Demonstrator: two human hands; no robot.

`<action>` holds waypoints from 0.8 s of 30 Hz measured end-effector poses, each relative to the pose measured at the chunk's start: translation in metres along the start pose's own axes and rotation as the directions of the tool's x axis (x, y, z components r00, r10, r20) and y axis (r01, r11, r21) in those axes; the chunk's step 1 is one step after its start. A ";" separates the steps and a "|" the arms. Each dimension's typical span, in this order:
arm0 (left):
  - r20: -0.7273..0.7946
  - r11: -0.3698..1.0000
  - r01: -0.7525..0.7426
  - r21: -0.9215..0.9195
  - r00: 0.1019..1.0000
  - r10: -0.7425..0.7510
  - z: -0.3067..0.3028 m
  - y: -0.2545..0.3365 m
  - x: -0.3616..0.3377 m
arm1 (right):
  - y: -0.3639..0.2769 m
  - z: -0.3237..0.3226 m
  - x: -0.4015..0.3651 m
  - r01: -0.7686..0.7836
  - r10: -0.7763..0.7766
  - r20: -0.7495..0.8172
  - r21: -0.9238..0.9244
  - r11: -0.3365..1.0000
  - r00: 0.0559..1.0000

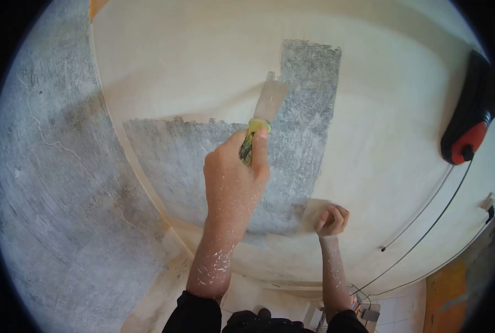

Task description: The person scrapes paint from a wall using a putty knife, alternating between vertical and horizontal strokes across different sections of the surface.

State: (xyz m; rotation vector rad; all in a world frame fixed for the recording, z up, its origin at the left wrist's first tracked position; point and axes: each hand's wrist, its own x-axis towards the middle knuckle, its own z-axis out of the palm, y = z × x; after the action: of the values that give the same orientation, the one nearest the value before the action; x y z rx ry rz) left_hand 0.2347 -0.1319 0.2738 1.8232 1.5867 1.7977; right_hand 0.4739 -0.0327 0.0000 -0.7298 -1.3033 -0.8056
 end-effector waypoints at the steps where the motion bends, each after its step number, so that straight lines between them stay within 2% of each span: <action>1: -0.036 0.999 -0.046 -0.012 0.998 0.046 0.003 -0.001 0.003 | -0.001 0.003 0.004 0.058 -0.059 -0.009 -0.035 0.998 0.998; 3: -0.104 0.992 -0.124 -0.032 0.987 0.120 0.012 -0.005 0.008 | 0.001 0.007 0.003 0.169 -0.166 0.033 -0.091 0.982 0.986; 6: -0.071 0.992 -0.096 -0.085 0.993 0.091 0.006 -0.004 0.009 | -0.008 0.001 0.019 0.199 -0.175 0.106 -0.293 0.935 0.979; 9: -0.009 0.995 -0.091 -0.039 0.996 0.090 0.001 -0.011 0.001 | -0.005 0.008 0.024 0.237 -0.185 0.176 -0.354 0.904 0.967; 10: -0.041 0.991 -0.116 -0.059 0.993 0.114 0.004 -0.013 0.002 | -0.010 0.003 0.018 0.250 -0.177 0.218 -0.377 0.892 0.960; 12: -0.120 0.981 -0.163 -0.109 0.981 0.149 0.013 -0.009 0.012 | -0.015 0.000 0.019 0.266 -0.151 0.304 -0.385 0.884 0.941; 13: -0.112 0.982 -0.157 -0.106 0.983 0.145 0.015 -0.009 0.010 | -0.014 -0.001 0.024 0.284 -0.148 0.347 -0.383 0.879 0.926; 18: -0.072 0.986 -0.117 -0.120 0.991 0.109 0.011 -0.020 0.001 | -0.016 0.002 0.034 0.292 -0.151 0.355 -0.386 0.875 0.923; 21: -0.283 0.950 -0.294 -0.106 0.925 0.255 0.031 -0.012 0.034 | -0.023 0.002 0.030 0.249 -0.104 0.348 -0.402 0.881 0.932; 24: -0.210 0.975 -0.208 -0.076 0.960 0.188 0.010 0.009 0.038 | -0.018 -0.002 0.030 0.264 -0.114 0.359 -0.401 0.877 0.926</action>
State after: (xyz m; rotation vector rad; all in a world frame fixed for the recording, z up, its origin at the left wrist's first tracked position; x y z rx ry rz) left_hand 0.2378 -0.1038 0.3021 1.8652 1.3896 2.1691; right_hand 0.4627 -0.0469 0.0293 -1.1486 -1.5231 -1.2073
